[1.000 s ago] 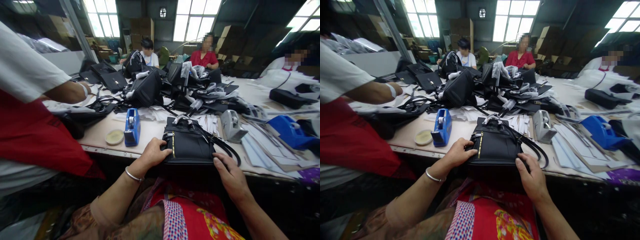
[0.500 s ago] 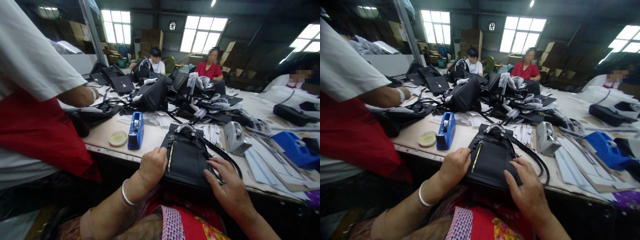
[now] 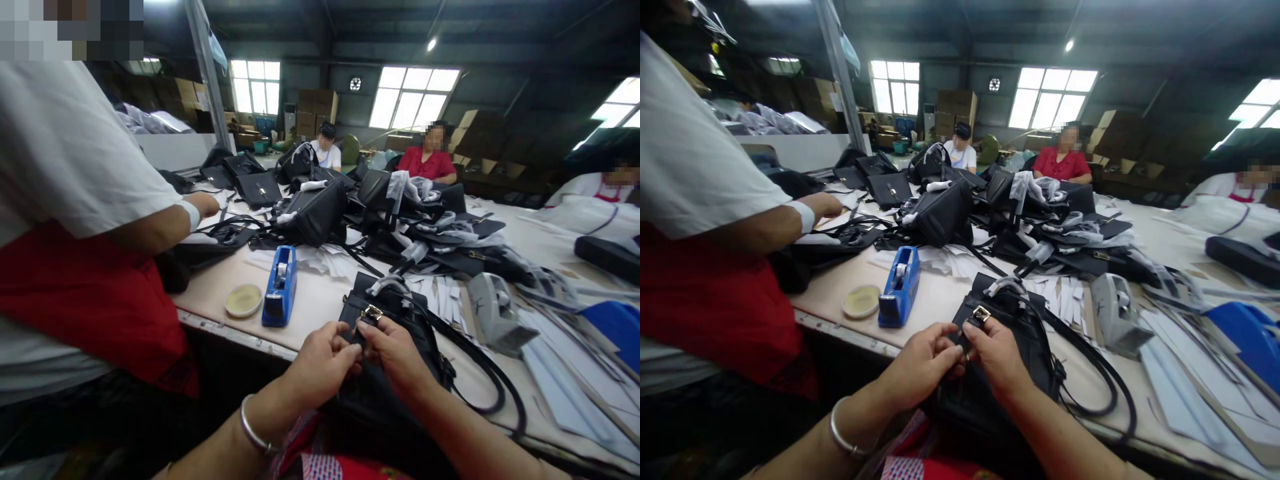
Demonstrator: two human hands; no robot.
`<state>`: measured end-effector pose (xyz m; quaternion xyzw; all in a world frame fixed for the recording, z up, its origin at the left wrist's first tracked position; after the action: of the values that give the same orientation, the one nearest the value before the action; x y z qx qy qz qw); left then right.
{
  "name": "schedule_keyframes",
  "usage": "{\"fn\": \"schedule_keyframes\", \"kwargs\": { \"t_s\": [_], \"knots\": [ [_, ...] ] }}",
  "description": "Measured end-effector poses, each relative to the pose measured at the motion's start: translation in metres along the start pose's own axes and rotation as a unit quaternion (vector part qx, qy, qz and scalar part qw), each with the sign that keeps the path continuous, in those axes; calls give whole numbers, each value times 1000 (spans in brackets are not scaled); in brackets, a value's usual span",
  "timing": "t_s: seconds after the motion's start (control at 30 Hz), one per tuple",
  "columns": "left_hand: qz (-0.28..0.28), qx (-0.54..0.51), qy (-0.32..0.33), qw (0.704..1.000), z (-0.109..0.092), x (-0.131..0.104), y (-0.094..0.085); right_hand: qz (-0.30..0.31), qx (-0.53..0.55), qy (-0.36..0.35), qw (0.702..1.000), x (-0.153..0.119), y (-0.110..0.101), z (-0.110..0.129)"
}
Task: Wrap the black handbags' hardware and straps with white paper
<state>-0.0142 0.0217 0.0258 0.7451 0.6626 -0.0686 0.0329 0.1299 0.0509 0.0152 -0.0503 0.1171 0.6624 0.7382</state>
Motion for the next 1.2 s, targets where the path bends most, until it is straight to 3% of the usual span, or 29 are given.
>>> {"fn": "schedule_keyframes", "kwargs": {
  "t_s": [0.07, 0.13, 0.23, 0.4, 0.63, 0.7, 0.77, 0.87, 0.97, 1.03, 1.1, 1.2],
  "knots": [
    [64, -74, -70, 993, -2, 7, 3, -5, -26, -18, 1000, 3, 1, 5],
    [92, -120, -107, 983, -1, 13, 5, -8, -76, -38, 996, 8, 3, 10],
    [78, -130, -131, 980, 9, 19, 6, 21, -130, -36, 991, 21, 5, 11],
    [51, -115, -155, 980, 26, 22, 1, 98, -114, 49, 987, 43, 3, 5],
    [57, -170, -158, 971, 26, 24, -1, 151, -89, 126, 976, 55, 7, -1],
    [57, -149, -162, 974, 25, 25, -2, 154, -154, 118, 969, 60, 11, -2],
    [55, -119, -171, 976, 26, 26, -2, 132, -266, 35, 954, 70, 15, 4],
    [55, -106, -196, 973, 32, 28, -2, 84, -406, -194, 889, 94, 28, 25],
    [60, -120, -213, 968, 38, 29, -1, 55, -516, -367, 772, 124, 47, 41],
    [64, -125, -214, 967, 40, 30, -2, 43, -618, -375, 690, 150, 57, 42],
    [67, -132, -213, 966, 39, 31, -4, 30, -697, -329, 636, 175, 62, 36],
    [59, -143, -220, 963, 38, 32, -6, 0, -738, -272, 618, 205, 61, 26]
  ]
}}
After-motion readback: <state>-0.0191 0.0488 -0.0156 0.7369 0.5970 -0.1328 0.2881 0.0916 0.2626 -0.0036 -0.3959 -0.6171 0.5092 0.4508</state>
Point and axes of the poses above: each hand's wrist, its own x-axis towards the middle knuckle, its own y-axis out of the palm, z = x × y, the point moved 3 cm from there along x, towards the middle knuckle, and after that the axes turned 12 degrees about -z, right-handed, at the moved point
